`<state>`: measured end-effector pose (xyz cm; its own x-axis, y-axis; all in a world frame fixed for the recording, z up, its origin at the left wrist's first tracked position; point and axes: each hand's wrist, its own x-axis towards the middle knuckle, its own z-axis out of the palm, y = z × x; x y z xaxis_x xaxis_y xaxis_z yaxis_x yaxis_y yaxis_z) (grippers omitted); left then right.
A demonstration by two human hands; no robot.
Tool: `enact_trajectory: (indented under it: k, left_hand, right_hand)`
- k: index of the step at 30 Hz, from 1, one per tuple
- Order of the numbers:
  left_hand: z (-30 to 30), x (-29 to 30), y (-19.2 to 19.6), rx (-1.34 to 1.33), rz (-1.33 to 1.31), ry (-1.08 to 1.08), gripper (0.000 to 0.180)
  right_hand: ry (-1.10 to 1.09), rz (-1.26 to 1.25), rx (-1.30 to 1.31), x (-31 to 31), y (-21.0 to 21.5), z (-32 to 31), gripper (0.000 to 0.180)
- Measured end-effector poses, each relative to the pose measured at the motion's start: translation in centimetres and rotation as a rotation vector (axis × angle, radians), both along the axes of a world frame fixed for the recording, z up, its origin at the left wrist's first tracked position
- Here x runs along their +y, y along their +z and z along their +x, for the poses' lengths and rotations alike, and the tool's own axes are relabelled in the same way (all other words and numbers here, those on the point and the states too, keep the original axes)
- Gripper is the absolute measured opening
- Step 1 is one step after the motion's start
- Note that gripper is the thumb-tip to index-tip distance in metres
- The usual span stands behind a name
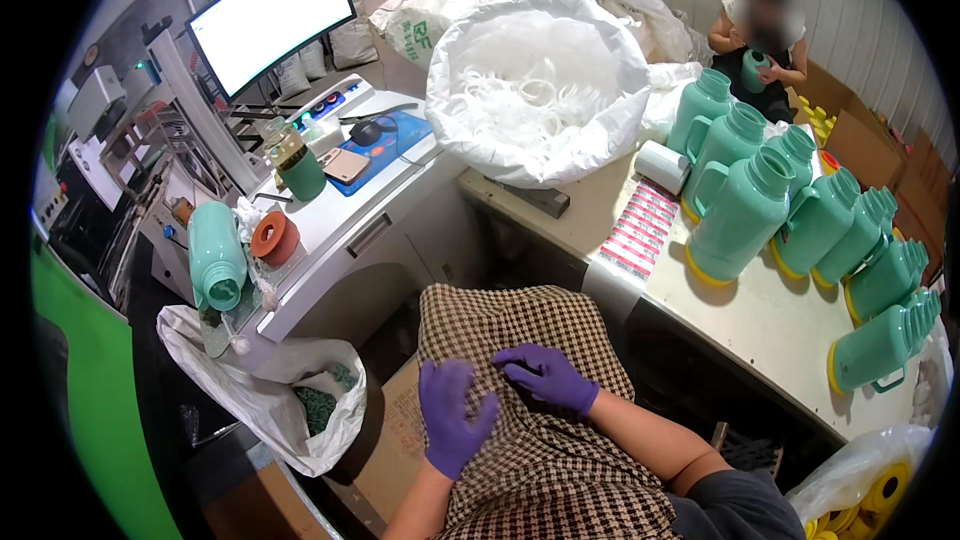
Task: The person sits on the floor in a factory setting and assembles light green plastic containers. They pick up a container body, apply a strip of adhesive tape to the rim, and then screw on a yellow lid. The person repeats this process for multiple units, placing the finished containers on a nearby table.
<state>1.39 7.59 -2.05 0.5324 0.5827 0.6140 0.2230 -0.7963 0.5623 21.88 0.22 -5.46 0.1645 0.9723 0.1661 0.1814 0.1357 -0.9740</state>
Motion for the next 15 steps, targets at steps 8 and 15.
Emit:
enact_trajectory:
  k: [8, 15]
  left_hand:
    - [1.6, -0.2, 0.2, 0.133, 0.236, -0.125, 0.030]
    - [3.1, -0.5, 0.3, 0.090, 0.160, -0.155, 0.027]
  right_hand:
    - [-0.005, 0.045, -0.052, -0.3, 0.5, 0.0, 0.030]
    - [-0.018, 0.045, 0.034, -0.3, -0.5, 0.8, 0.031]
